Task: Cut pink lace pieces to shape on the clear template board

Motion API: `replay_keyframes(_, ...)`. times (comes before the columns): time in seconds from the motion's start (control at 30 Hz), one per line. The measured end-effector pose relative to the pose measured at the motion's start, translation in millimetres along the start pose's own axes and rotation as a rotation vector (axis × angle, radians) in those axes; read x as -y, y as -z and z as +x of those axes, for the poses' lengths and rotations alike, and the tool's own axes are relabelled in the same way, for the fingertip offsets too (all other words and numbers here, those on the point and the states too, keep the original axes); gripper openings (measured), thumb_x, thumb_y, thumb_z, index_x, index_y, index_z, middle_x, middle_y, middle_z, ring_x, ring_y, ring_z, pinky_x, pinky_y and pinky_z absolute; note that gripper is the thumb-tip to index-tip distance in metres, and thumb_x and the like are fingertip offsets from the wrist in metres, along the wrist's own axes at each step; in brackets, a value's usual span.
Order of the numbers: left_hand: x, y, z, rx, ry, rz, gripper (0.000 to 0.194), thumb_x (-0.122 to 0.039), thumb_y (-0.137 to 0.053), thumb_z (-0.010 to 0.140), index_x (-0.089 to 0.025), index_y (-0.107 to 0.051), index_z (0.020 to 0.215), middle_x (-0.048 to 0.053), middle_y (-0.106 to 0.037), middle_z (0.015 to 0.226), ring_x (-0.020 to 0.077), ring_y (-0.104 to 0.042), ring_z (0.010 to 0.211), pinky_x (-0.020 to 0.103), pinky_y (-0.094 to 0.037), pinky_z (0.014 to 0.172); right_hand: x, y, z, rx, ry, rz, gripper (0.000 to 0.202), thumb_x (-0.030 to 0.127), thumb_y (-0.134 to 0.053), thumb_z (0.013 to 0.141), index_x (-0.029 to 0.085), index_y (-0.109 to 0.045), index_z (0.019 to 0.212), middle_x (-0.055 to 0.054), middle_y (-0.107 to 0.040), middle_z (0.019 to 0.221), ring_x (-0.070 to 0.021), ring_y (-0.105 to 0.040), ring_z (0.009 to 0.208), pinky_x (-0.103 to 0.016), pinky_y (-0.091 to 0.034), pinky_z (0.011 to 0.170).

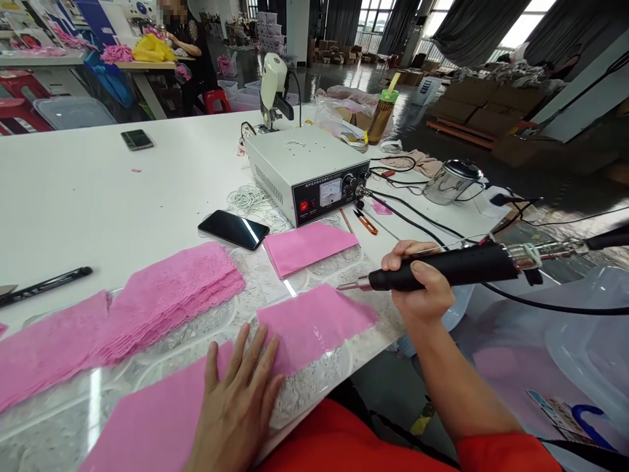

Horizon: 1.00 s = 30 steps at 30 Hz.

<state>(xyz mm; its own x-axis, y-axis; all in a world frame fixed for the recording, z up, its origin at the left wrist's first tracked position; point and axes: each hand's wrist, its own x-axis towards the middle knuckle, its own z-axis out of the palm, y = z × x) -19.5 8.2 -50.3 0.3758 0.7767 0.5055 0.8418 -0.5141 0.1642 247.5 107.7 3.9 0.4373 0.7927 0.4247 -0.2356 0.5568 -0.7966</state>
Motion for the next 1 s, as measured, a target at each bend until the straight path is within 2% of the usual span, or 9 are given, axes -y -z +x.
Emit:
replay_keyframes(0.13,0.7,0.0,-0.3,0.001,-0.004,-0.008,0.037,-0.024,-0.045,0.096,-0.018,-0.055,0.131,0.012,-0.058,0.133,0.0248,-0.030,0.142,0.051,-0.009,0.118,3.6,6.2,-3.9,0.004,-0.008,-0.031,0.010,0.024,-0.058,0.065,0.020,-0.060,0.074,0.000,-0.057,0.075,-0.0109,-0.052,0.055,-0.031,-0.046,0.055)
replay_keyframes(0.43,1.4,0.7,-0.8,0.015,-0.006,-0.003,0.037,-0.025,-0.044,0.096,-0.017,-0.055,0.131,0.012,-0.057,0.135,0.0255,-0.030,0.142,0.052,-0.009,0.118,-1.8,3.0,-5.2,0.043,-0.024,-0.017,0.011,0.027,-0.063,0.066,0.021,-0.058,0.073,0.000,-0.056,0.076,-0.0110,-0.051,0.055,-0.031,-0.046,0.056)
replay_keyframes(0.6,6.8,2.4,-1.5,0.058,-0.080,0.052,0.041,-0.021,-0.046,0.094,-0.014,-0.051,0.135,0.014,-0.054,0.137,0.0262,-0.023,0.144,0.053,-0.008,0.117,-1.7,3.6,-4.0,0.084,-0.031,-0.029,0.008,0.026,-0.062,0.068,0.022,-0.058,0.072,0.000,-0.056,0.075,-0.0116,-0.051,0.056,-0.032,-0.047,0.057)
replay_keyframes(0.73,10.6,2.9,-1.4,0.076,-0.133,0.107,0.049,-0.018,-0.046,0.093,-0.014,-0.043,0.142,0.015,-0.052,0.139,0.0270,-0.018,0.146,0.055,-0.008,0.117,1.5,7.3,-1.5,0.063,-0.029,-0.022,0.008,0.026,-0.060,0.067,0.022,-0.060,0.074,0.000,-0.056,0.076,-0.0115,-0.051,0.055,-0.031,-0.046,0.055)
replay_keyframes(0.87,10.6,2.4,-1.5,0.068,-0.128,0.111,0.057,-0.019,-0.045,0.093,-0.017,-0.031,0.149,0.014,-0.052,0.139,0.0267,-0.019,0.145,0.056,-0.010,0.116,10.4,18.2,-2.2,0.022,-0.016,-0.013,0.011,0.022,-0.057,0.065,0.020,-0.062,0.074,-0.001,-0.057,0.076,-0.0110,-0.052,0.055,-0.030,-0.045,0.054)
replay_keyframes(1.0,10.0,1.7,-1.9,0.060,-0.125,0.104,0.060,-0.020,-0.045,0.094,-0.019,-0.025,0.151,0.015,-0.053,0.138,0.0263,-0.020,0.145,0.056,-0.011,0.116,17.6,27.9,-5.7,0.006,-0.024,-0.019,0.011,0.022,-0.058,0.064,0.020,-0.063,0.074,-0.001,-0.057,0.076,-0.0107,-0.052,0.054,-0.029,-0.044,0.052)
